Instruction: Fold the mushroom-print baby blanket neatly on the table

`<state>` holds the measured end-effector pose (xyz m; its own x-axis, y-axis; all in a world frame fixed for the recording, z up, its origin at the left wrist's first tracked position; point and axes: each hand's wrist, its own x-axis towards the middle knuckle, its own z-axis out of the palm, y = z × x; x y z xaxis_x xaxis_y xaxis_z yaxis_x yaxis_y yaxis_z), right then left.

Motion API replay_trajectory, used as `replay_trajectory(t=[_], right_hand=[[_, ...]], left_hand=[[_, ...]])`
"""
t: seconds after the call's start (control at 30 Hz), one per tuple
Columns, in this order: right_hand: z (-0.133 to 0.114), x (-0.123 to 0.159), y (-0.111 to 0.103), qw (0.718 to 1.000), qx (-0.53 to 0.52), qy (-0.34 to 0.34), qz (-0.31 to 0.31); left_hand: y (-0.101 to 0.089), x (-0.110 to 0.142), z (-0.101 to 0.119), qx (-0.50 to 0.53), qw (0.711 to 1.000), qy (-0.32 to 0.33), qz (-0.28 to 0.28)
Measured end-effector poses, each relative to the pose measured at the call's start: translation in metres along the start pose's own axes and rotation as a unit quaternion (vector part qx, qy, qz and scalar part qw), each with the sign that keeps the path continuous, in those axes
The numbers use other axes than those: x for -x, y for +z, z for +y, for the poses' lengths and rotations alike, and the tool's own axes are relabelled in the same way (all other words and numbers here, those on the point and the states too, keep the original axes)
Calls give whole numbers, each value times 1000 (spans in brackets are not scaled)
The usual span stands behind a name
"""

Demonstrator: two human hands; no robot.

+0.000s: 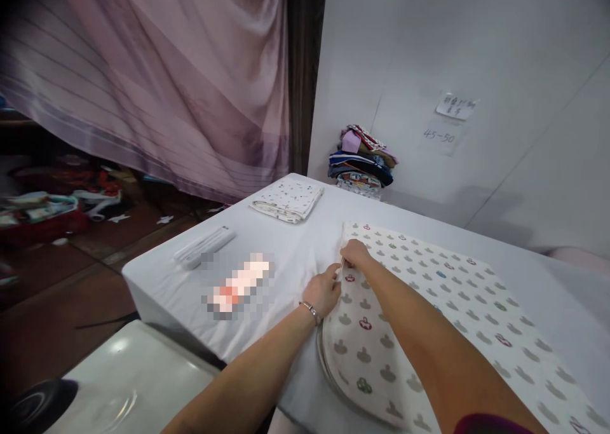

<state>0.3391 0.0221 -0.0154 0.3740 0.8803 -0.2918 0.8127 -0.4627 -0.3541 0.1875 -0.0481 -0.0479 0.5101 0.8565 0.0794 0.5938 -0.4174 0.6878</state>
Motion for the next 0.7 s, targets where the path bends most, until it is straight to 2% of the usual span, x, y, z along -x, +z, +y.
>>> replay_trajectory(t=[0.2, 0.4, 0.6, 0.7], right_hand=[[8, 4, 4, 999, -26, -19, 42], [13, 8, 4, 998, -48, -46, 20], [8, 6, 4, 998, -20, -49, 26], [2, 2, 5, 998, 30, -51, 38]], left_hand=[[2, -1, -1, -27, 1000, 8, 4], [2, -1, -2, -33, 999, 3, -2], [3, -2, -2, -39, 999, 0, -5], [2, -2, -1, -48, 999, -9, -12]])
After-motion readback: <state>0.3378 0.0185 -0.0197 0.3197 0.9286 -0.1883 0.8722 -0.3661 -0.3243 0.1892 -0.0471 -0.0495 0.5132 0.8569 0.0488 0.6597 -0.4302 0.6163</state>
